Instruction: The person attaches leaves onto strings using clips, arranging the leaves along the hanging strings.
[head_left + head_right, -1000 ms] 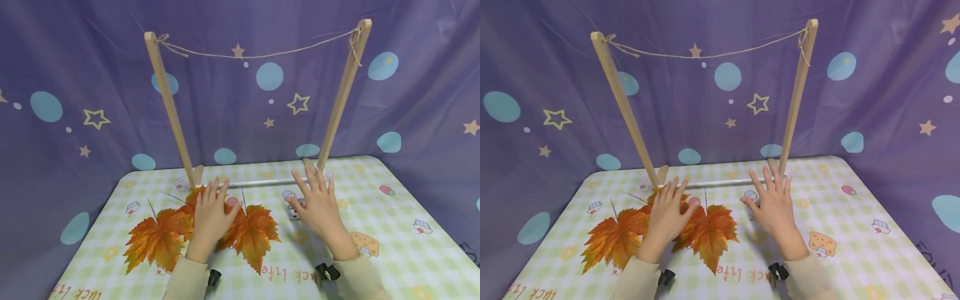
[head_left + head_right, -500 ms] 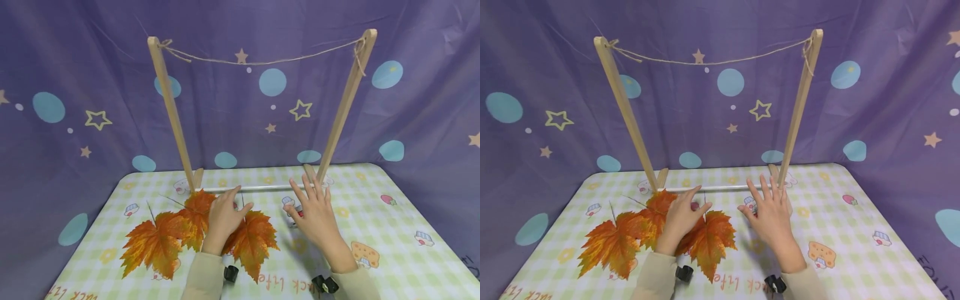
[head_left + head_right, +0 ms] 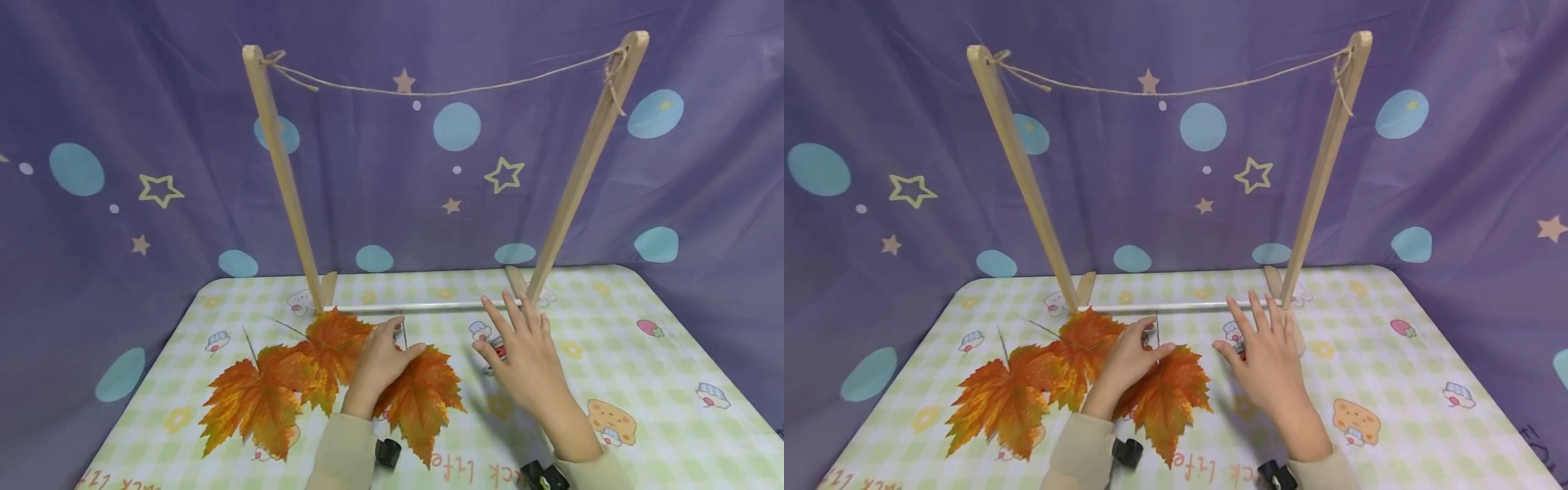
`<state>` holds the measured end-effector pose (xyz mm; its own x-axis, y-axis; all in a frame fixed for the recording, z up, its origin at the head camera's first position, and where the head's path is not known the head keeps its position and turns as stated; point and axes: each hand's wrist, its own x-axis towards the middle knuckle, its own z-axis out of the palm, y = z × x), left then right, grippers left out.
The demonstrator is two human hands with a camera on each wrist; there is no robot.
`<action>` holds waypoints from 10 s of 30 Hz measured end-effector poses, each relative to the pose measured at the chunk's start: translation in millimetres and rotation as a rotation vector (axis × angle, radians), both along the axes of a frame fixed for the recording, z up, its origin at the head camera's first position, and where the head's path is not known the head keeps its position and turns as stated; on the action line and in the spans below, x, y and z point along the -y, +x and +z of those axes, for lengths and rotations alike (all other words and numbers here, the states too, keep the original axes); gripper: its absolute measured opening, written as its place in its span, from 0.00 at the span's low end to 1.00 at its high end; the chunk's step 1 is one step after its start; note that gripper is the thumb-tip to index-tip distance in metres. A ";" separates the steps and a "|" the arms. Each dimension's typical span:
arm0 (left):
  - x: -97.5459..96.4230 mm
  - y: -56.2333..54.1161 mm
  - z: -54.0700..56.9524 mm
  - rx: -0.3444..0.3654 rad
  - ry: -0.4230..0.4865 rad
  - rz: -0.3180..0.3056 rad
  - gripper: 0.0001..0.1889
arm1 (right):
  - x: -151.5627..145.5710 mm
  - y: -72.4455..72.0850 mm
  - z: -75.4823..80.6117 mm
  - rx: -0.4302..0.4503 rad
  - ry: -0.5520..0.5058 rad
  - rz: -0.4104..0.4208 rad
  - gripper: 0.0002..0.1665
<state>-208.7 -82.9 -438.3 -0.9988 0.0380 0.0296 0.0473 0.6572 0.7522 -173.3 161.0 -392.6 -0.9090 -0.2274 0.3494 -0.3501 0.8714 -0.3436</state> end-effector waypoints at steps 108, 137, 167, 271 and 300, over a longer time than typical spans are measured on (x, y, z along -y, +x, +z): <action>35.5 26.0 146.6 -0.551 -0.059 -0.013 0.08 | -34.2 -14.9 -22.8 0.343 0.029 0.070 0.17; 79.0 -24.9 236.5 -0.767 -0.320 0.019 0.11 | -31.0 -13.8 -29.3 0.309 0.002 0.058 0.19; 85.1 -57.5 251.9 -0.706 -0.234 0.043 0.14 | -47.2 -35.5 21.1 0.288 0.077 0.330 0.12; 70.5 -59.2 253.9 -0.658 -0.271 0.182 0.16 | 161.7 -127.0 317.4 -0.073 -0.347 0.209 0.19; 76.5 -59.2 249.2 -0.714 -0.273 0.147 0.14 | 165.5 -126.0 320.1 0.020 -0.189 0.289 0.27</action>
